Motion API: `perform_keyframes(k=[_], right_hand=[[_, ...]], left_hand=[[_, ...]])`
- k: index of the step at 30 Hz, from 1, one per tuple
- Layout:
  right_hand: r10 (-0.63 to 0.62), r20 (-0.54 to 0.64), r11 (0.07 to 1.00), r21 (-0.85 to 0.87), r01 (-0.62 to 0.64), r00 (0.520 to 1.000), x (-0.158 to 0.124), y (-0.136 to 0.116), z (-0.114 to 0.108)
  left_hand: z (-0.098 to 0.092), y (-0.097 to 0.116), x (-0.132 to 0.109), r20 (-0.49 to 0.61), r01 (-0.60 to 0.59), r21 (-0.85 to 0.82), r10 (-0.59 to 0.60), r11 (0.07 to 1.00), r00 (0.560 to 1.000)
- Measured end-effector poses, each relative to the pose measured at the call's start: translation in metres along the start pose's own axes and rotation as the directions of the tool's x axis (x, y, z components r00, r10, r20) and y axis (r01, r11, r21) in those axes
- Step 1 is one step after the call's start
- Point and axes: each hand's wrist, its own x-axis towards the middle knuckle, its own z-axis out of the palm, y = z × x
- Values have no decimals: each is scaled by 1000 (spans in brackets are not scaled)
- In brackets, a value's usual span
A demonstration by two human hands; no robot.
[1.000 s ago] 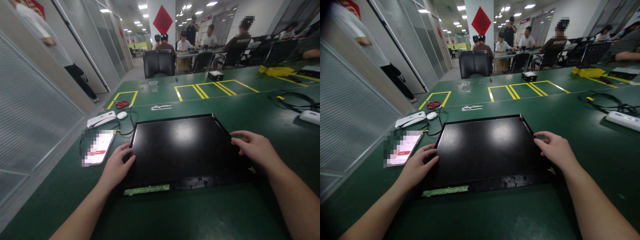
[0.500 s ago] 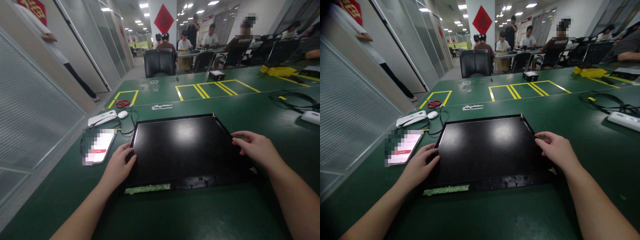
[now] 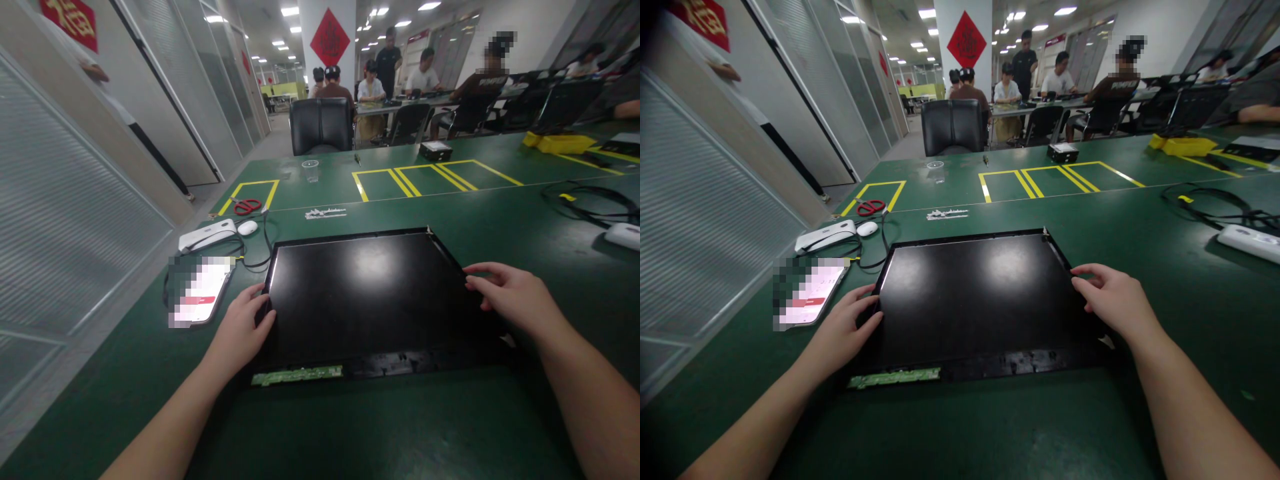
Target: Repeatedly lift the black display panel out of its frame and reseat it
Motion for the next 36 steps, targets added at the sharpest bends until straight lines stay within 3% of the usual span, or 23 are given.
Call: perform_keyframes(k=[12, 15, 18, 22, 26, 29, 36], right_hand=[[6, -12, 1000, 12, -6, 1000, -2, -5, -1], [0, -9, 1000, -5, 0, 1000, -1, -3, 0], [-21, -6, 1000, -17, 20, 1000, 0, -1, 1], [-27, -2, 999, -22, 27, 1000, -1, 0, 0], [-31, -7, 999, -17, 30, 1000, 0, 1, 0], [-45, -11, 999, -18, 45, 999, 1, 3, 0], [-24, -9, 1000, -10, 24, 1000, 1, 0, 0]], left_hand=[[2, -1, 1, 65, 84, -31, -82, 996, 995], [2, 1, -2, 37, 39, -10, -39, 999, 999], [-7, 1, -7, 126, -32, 33, 28, 999, 992], [-24, -4, -12, 253, -260, 64, 236, 964, 938], [-34, -3, -13, 343, -449, -2, 423, 893, 839], [-38, 7, -13, 409, -486, -56, 464, 872, 786], [-40, 22, -15, 436, -539, -64, 509, 840, 742]])
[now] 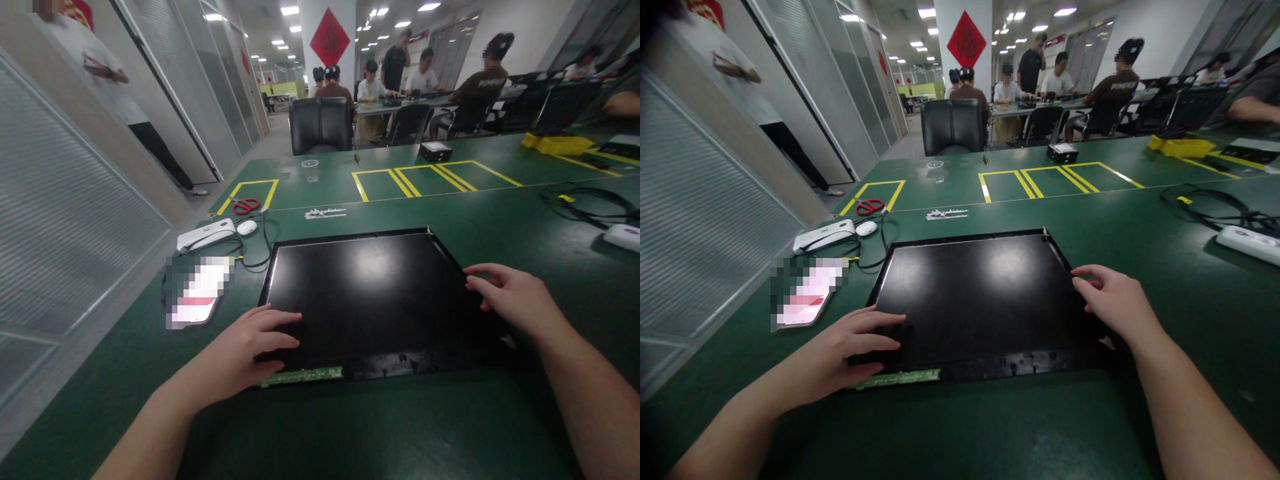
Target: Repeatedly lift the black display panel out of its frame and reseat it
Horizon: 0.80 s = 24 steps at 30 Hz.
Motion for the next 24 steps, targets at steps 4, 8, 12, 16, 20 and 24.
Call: perform_keyframes(k=[4, 8, 12, 16, 20, 24], right_hand=[[-5, -2, 1000, 11, 5, 1000, -1, 0, 0], [-4, 5, 1000, -8, 4, 1000, 1, 3, 0], [-11, 14, 1000, -11, 11, 1000, 4, 7, 1], [-15, 9, 1000, -17, 16, 1000, 5, 10, 2], [-34, 6, 999, -20, 34, 999, 4, 10, 2], [-56, -10, 998, -15, 56, 998, 3, 10, 2]], left_hand=[[0, 1, 0, 11, -11, 27, 11, 1000, 1000], [0, 1, 1, 13, -11, 34, 11, 999, 1000], [1, 2, 1, 10, -12, 31, 11, 999, 1000], [1, 2, 1, 13, -4, 19, 4, 1000, 1000], [0, 4, 1, 10, 6, -1, -6, 1000, 1000], [0, 5, 1, 16, 4, -8, -4, 1000, 1000]])
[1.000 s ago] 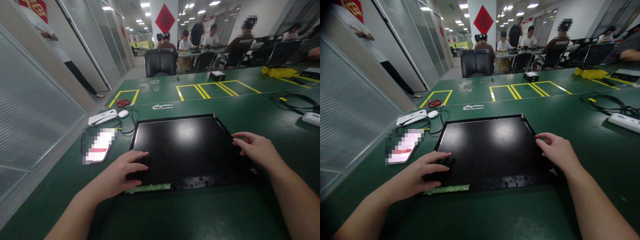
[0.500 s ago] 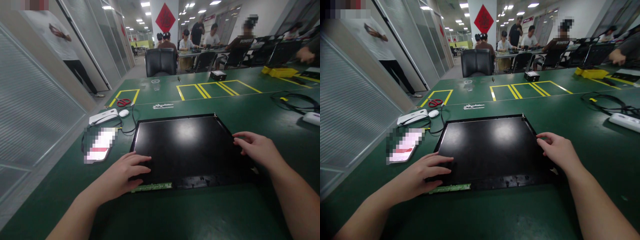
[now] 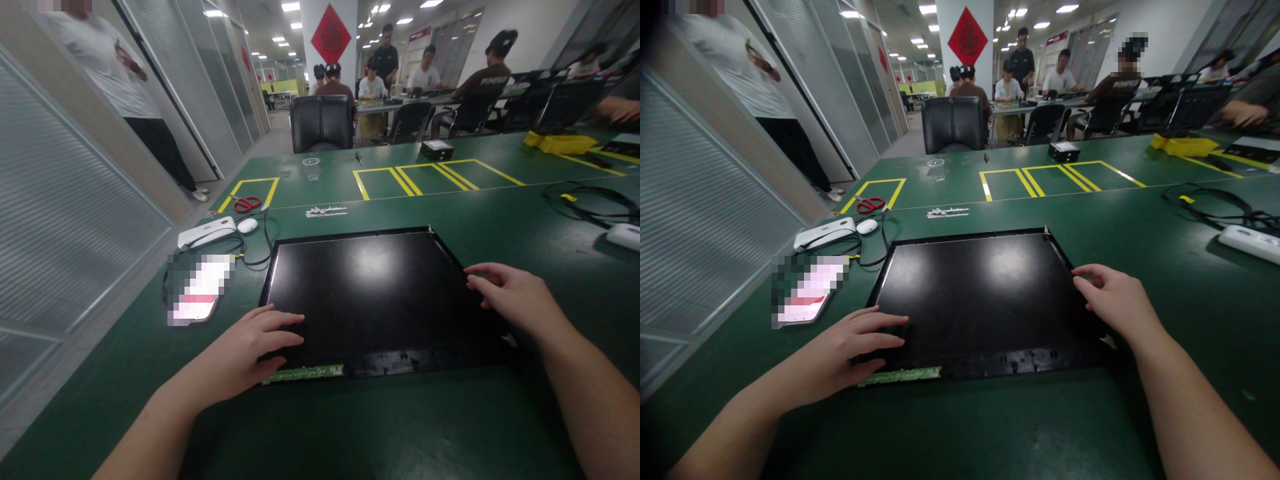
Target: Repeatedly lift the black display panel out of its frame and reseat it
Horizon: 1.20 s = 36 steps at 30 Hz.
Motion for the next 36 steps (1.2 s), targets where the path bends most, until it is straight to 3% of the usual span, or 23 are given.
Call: perform_keyframes(k=[9, 17, 22, 27, 36], right_hand=[[38, 26, 999, -1, -38, 999, -2, -2, 0], [-2, 9, 1000, 7, 2, 1000, -2, 0, 1], [-10, 8, 1000, -1, 10, 1000, -1, 1, 2], [-21, 2, 1000, -14, 21, 1000, -1, 2, 2], [7, 26, 1000, -27, -6, 1000, -2, -2, 0]], left_hand=[[0, 0, 1, -3, 24, 6, -24, 1000, 1000], [0, 1, 0, -28, 42, -8, -42, 999, 999], [10, -16, -6, -134, 192, 61, -182, 980, 974], [13, -25, -10, -108, 311, 2, -309, 951, 945], [9, -27, -9, -83, 265, 40, -261, 963, 962]])
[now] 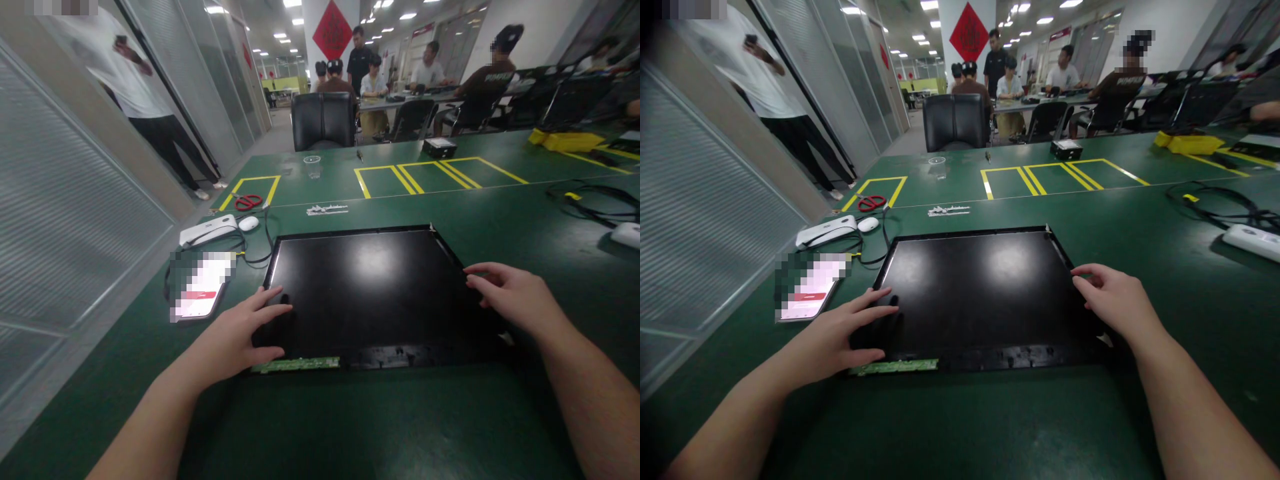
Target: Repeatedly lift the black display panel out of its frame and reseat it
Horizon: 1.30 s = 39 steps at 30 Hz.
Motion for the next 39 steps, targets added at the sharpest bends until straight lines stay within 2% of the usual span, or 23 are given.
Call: perform_keyframes(k=[4, 11, 19, 23, 34, 39], right_hand=[[-3, -7, 1000, 6, 3, 1000, 0, 0, 1], [-28, -22, 999, 16, 28, 999, 1, 2, 2], [5, -13, 1000, 4, -5, 1000, 0, -2, -1], [10, -18, 1000, 5, -10, 1000, -1, -4, -1], [18, 2, 1000, 1, -18, 1000, -2, -3, -1], [18, -1, 1000, -5, -18, 1000, -3, -7, -1]], left_hand=[[1, -3, -1, 2, -40, 11, 40, 999, 999], [-8, 6, 3, 44, -33, 39, 31, 999, 999], [-3, 5, 4, 19, -61, 45, 61, 997, 998], [-1, 7, 2, 13, -38, 53, 37, 998, 999], [-5, 10, 4, 94, 41, -32, -38, 999, 995], [-4, 10, 3, 75, 38, -63, -34, 997, 997]])
